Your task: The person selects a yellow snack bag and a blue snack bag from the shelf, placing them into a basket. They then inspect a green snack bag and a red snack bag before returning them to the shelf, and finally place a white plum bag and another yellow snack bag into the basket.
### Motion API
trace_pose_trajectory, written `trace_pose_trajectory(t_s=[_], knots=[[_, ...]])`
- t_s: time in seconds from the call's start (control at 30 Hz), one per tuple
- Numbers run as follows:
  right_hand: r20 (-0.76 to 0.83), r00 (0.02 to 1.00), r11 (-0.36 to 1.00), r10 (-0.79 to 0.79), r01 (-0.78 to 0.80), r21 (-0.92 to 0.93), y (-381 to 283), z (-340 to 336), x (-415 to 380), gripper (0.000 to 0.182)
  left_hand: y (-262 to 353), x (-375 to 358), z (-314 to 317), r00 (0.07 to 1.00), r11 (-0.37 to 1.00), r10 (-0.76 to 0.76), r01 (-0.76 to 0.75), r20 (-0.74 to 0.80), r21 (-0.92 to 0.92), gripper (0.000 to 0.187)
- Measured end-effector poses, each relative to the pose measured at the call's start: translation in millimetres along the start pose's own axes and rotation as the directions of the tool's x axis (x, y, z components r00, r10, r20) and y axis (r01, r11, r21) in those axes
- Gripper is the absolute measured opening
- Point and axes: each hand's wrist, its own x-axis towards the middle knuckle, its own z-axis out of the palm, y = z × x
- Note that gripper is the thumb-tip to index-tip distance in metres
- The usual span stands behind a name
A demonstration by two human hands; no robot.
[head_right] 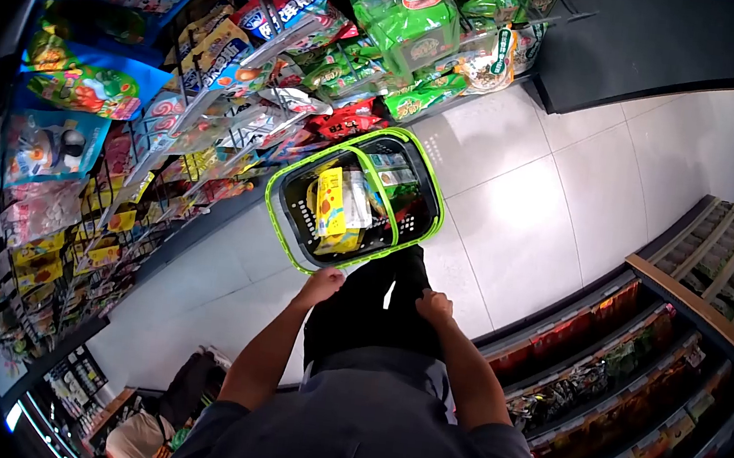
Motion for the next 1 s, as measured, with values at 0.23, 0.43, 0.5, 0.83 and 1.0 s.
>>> trace_pose_trajectory(t_s=[0.23, 0.43, 0.5, 0.83, 1.0], knots=[[0.000, 0.994, 0.994, 0.113, -0.113, 0.006, 11.5, 51.6, -21.4, 0.025, 85.0, 106.2, 9.4, 0.988, 0.987, 0.151, -0.150, -0.015, 0.057, 0.023], [0.030, 0.981, 0.982, 0.189, -0.190, 0.013, 15.1, 81.1, -29.5, 0.021, 95.5, 186.9, 15.7, 0.991, 0.994, 0.066, -0.054, -0.120, 0.100, 0.024], [-0.177, 0.981, 0.997, 0.079, -0.075, 0.026, 18.3, 93.1, -31.7, 0.017, 80.2, 210.4, 21.9, 0.992, 0.989, 0.040, -0.023, -0.116, 0.143, 0.022], [-0.269, 0.959, 0.992, 0.085, -0.058, 0.109, 27.5, 123.6, -40.5, 0.029, 45.5, 270.5, 60.9, 0.995, 0.887, 0.053, -0.087, 0.087, 0.453, 0.044], [-0.267, 0.955, 0.985, 0.129, -0.093, 0.143, 15.3, 119.8, -46.1, 0.030, 29.3, 286.8, 73.6, 0.988, 0.938, 0.131, -0.150, 0.081, 0.311, 0.038]])
